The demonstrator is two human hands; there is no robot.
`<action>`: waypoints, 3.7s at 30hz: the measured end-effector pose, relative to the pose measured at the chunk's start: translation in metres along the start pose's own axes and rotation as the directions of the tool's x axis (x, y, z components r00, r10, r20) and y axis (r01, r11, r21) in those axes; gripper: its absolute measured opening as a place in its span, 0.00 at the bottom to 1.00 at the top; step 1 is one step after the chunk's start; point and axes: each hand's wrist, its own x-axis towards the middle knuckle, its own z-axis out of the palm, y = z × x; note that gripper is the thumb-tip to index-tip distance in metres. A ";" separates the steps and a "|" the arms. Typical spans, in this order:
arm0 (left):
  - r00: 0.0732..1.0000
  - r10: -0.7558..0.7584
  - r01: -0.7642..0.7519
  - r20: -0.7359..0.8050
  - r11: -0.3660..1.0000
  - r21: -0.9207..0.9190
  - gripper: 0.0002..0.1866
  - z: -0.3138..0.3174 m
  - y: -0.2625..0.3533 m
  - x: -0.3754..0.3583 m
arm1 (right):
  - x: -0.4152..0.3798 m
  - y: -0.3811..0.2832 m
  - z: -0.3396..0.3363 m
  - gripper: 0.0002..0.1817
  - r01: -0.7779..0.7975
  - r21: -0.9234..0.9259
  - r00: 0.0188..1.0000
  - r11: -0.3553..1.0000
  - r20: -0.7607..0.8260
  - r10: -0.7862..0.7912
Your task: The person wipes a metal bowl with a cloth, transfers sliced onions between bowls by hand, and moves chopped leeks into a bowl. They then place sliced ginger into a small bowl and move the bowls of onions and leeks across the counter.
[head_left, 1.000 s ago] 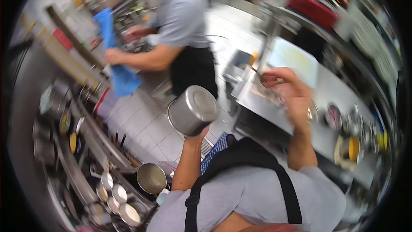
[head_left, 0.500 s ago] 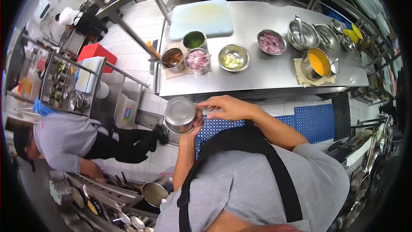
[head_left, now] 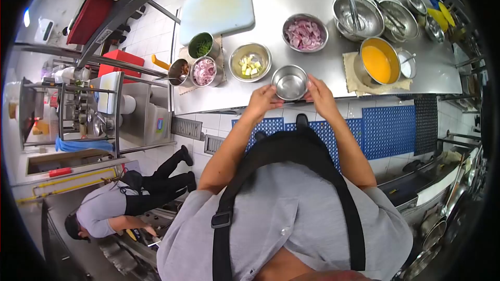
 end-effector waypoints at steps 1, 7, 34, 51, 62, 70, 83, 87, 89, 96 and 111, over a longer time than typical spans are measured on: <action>1.000 -0.013 0.013 -0.006 0.996 -0.084 0.22 -0.003 0.002 0.001 | 0.003 0.006 -0.001 0.26 -0.001 0.028 1.000 1.000 -0.028 0.002; 0.998 0.018 -0.033 -0.053 0.958 -0.286 0.27 -0.046 0.009 0.005 | -0.017 -0.003 -0.005 0.22 -0.045 0.075 0.986 0.996 -0.157 0.056; 0.682 0.192 -0.731 0.705 0.162 0.663 0.12 0.273 -0.051 0.068 | -0.121 0.243 -0.137 0.20 -0.282 0.264 0.746 0.922 -0.544 0.384; 0.611 0.476 -0.521 0.632 -0.359 0.774 0.29 0.241 -0.096 0.121 | 0.058 0.386 -0.257 0.17 -0.111 0.283 0.633 0.953 -0.719 0.288; 0.594 0.459 -0.508 0.661 -0.423 0.750 0.30 0.233 -0.095 0.122 | 0.241 0.373 -0.265 0.17 -0.311 -0.034 0.376 0.950 -0.922 0.090; 0.504 0.413 -0.758 0.759 -0.211 0.618 0.22 0.242 -0.091 0.130 | 0.123 0.395 -0.259 0.13 -0.417 0.119 0.342 0.901 -0.898 0.277; 0.627 0.507 -0.779 0.591 0.402 0.482 0.17 0.213 -0.089 0.114 | -0.188 0.243 -0.119 0.17 -0.295 0.294 0.316 0.909 -0.868 0.384; 0.360 0.427 -0.909 0.829 0.361 0.209 0.13 0.156 -0.043 0.027 | -0.234 0.159 -0.073 0.10 -0.318 0.153 0.414 0.936 -0.865 0.283; 0.448 0.382 -0.868 0.808 0.400 0.292 0.14 0.096 -0.027 -0.006 | -0.221 0.088 -0.046 0.10 -0.240 0.185 0.450 0.953 -0.849 0.278; 0.907 0.408 -0.413 0.099 0.824 0.388 0.18 -0.038 -0.028 -0.011 | -0.150 0.028 -0.016 0.10 -0.170 0.172 0.627 0.970 -0.740 0.242; 0.714 0.690 -0.415 -0.117 0.552 0.723 0.19 -0.050 0.034 0.013 | -0.001 -0.069 -0.016 0.21 0.059 -0.468 0.831 0.882 -0.466 -0.303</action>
